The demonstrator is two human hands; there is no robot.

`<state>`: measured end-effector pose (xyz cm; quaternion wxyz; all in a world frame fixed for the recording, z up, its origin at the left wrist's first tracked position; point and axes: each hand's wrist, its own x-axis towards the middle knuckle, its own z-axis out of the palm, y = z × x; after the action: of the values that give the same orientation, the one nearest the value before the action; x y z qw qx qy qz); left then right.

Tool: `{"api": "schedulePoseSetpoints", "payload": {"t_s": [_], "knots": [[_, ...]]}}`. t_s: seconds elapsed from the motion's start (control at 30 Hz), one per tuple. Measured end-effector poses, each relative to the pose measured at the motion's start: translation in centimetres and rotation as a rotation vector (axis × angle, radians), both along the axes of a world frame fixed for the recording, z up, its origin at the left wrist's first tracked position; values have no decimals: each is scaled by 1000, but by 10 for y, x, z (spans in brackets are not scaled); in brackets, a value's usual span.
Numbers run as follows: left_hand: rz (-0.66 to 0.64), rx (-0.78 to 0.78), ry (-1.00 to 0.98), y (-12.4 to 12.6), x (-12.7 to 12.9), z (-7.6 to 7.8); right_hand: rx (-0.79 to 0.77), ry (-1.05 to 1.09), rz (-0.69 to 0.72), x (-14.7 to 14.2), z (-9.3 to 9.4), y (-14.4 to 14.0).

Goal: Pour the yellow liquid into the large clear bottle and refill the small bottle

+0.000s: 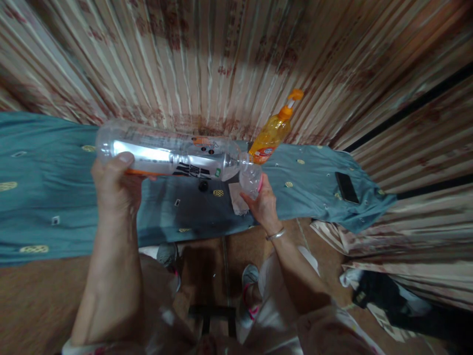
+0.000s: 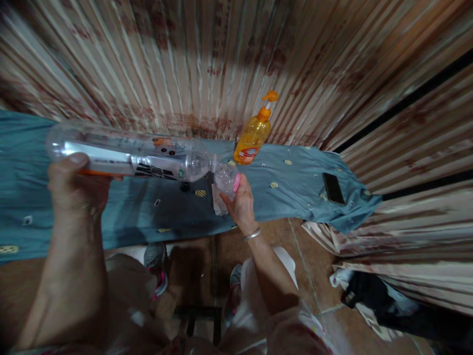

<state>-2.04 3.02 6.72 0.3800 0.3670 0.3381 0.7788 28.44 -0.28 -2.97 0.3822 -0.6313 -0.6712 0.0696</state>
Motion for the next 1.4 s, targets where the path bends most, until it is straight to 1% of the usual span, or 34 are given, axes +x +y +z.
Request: {"api": "schedulePoseSetpoints", "payload": {"t_s": [0.33, 0.5, 0.67, 0.8, 0.97, 1.23, 1.4], "knots": [[-14, 15, 6, -1, 2, 3, 23, -1, 29, 4, -8, 2], [-14, -5, 5, 0, 0, 1, 8, -14, 22, 3, -6, 2], [-8, 1, -10, 1, -1, -1, 32, -25, 20, 3, -8, 2], [-21, 11, -14, 0, -1, 0, 27, -24, 15, 3, -8, 2], [-6, 3, -9, -1, 0, 1, 31, -23, -1, 3, -9, 3], [-5, 4, 19, -4, -1, 3, 42, -34, 9, 4, -15, 5], [3, 1, 21, -5, 1, 4, 54, -21, 23, 5, -15, 5]]}}
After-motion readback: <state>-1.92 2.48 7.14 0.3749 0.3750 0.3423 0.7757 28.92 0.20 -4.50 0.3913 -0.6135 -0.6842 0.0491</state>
